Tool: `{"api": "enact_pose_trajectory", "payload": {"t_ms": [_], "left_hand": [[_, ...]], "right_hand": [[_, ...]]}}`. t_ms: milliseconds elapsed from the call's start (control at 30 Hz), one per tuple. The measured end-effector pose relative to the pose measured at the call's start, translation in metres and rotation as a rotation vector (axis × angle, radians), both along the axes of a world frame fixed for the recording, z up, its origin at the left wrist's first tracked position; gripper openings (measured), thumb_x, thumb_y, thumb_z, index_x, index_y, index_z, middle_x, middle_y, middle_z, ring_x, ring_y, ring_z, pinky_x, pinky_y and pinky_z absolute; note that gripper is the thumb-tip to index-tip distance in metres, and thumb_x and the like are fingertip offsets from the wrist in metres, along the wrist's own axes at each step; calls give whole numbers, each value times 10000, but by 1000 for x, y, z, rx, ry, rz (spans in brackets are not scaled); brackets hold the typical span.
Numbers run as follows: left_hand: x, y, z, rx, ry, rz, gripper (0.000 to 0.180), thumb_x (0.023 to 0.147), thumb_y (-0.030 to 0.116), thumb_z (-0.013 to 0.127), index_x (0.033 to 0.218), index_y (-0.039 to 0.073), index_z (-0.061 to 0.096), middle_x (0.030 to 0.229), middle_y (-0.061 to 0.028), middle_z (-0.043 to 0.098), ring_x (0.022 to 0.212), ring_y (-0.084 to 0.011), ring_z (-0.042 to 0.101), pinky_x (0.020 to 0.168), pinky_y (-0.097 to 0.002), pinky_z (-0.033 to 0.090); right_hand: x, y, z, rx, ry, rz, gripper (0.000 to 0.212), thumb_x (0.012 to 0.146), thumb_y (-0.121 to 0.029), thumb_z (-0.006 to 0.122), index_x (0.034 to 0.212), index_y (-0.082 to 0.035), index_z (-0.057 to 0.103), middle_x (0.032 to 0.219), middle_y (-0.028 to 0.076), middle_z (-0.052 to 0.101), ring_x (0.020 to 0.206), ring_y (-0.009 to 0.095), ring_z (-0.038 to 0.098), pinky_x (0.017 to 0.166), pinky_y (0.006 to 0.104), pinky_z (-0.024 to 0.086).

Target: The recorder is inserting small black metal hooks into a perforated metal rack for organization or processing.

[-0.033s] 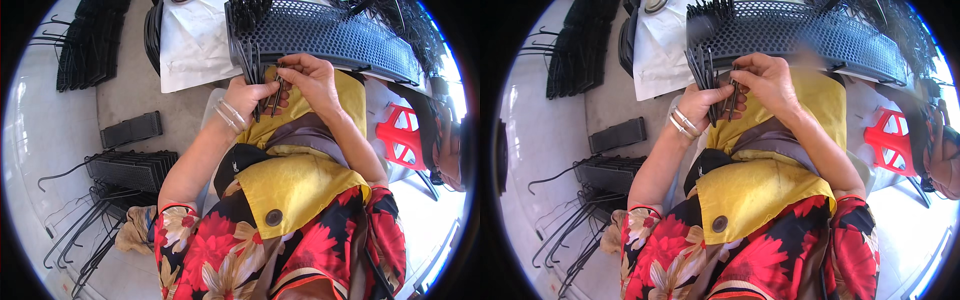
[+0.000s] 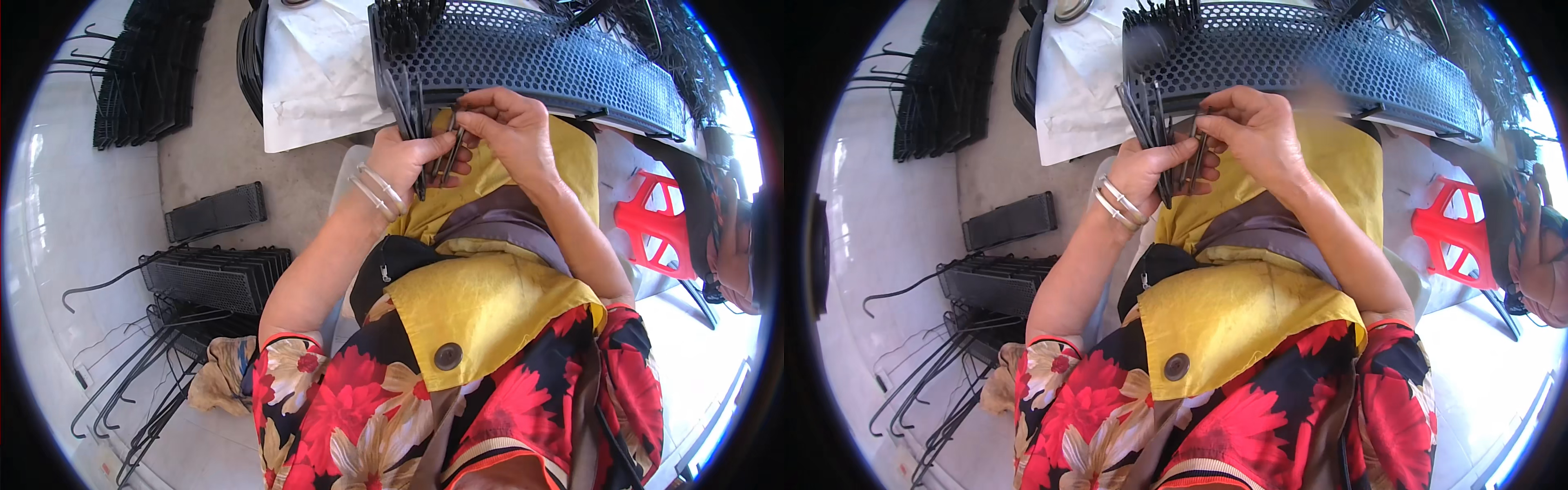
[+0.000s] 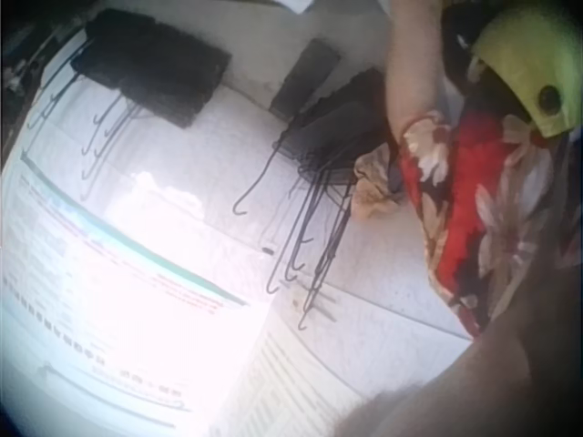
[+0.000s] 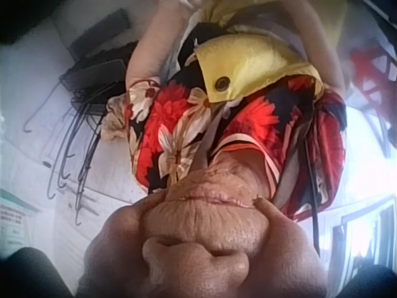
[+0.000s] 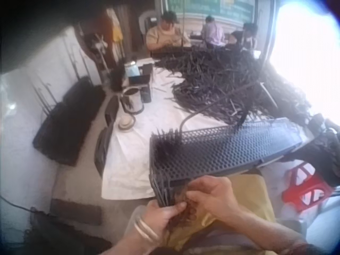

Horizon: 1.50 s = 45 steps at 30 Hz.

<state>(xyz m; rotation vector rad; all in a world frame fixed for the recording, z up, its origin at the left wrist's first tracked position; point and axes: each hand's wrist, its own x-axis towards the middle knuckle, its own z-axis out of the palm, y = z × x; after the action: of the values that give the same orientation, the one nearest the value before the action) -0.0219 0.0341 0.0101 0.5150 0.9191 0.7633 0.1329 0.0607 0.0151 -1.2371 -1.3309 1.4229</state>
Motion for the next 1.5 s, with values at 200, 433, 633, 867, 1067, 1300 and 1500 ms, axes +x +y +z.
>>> {"api": "enact_pose_trajectory", "payload": {"t_ms": [200,433,633,867,1067,1300,1500], "left_hand": [[4,-3,7,-54,25,327,148,801,126,540,858,-10,526,708,-106,572,617,-210,588,528,-325,506],[7,-5,12,-54,-12,277,167,811,171,555,805,12,504,596,-13,440,433,-98,367,398,-240,304],[8,-5,3,-109,-26,289,184,807,178,564,811,3,508,593,-6,435,434,-96,366,393,-243,294],[3,-5,2,-115,-110,246,202,812,197,558,828,3,502,585,-3,424,432,-94,362,391,-243,292],[0,-3,1,-115,-192,203,230,830,238,528,846,11,496,583,1,412,441,-93,360,400,-238,298],[0,-3,-3,-37,-299,172,238,839,240,512,878,6,522,603,-22,454,456,-126,405,413,-253,331],[1,-2,-6,-18,-171,315,241,853,215,482,900,-16,530,753,-111,585,664,-214,585,610,-343,503]], "right_hand": [[1,16,21,179,101,-230,151,750,-32,598,864,59,559,674,80,599,577,108,574,528,202,465],[-22,56,23,641,26,-272,133,747,-7,597,877,16,580,719,62,619,613,96,591,571,196,477],[-37,73,7,997,-263,-234,156,713,-35,624,857,-5,573,683,91,605,567,155,594,529,225,463],[-44,83,5,1355,-629,62,87,636,-22,520,721,-37,532,674,88,515,641,264,547,520,347,460],[-44,76,16,1274,-750,103,100,670,-66,562,761,-24,560,668,111,525,631,275,557,512,342,465],[-24,30,24,112,-193,248,161,721,-34,594,855,54,572,625,63,578,521,77,528,488,213,432],[-15,51,22,445,-130,-196,126,726,-61,625,826,10,594,631,-2,579,555,28,479,483,180,396]]}}
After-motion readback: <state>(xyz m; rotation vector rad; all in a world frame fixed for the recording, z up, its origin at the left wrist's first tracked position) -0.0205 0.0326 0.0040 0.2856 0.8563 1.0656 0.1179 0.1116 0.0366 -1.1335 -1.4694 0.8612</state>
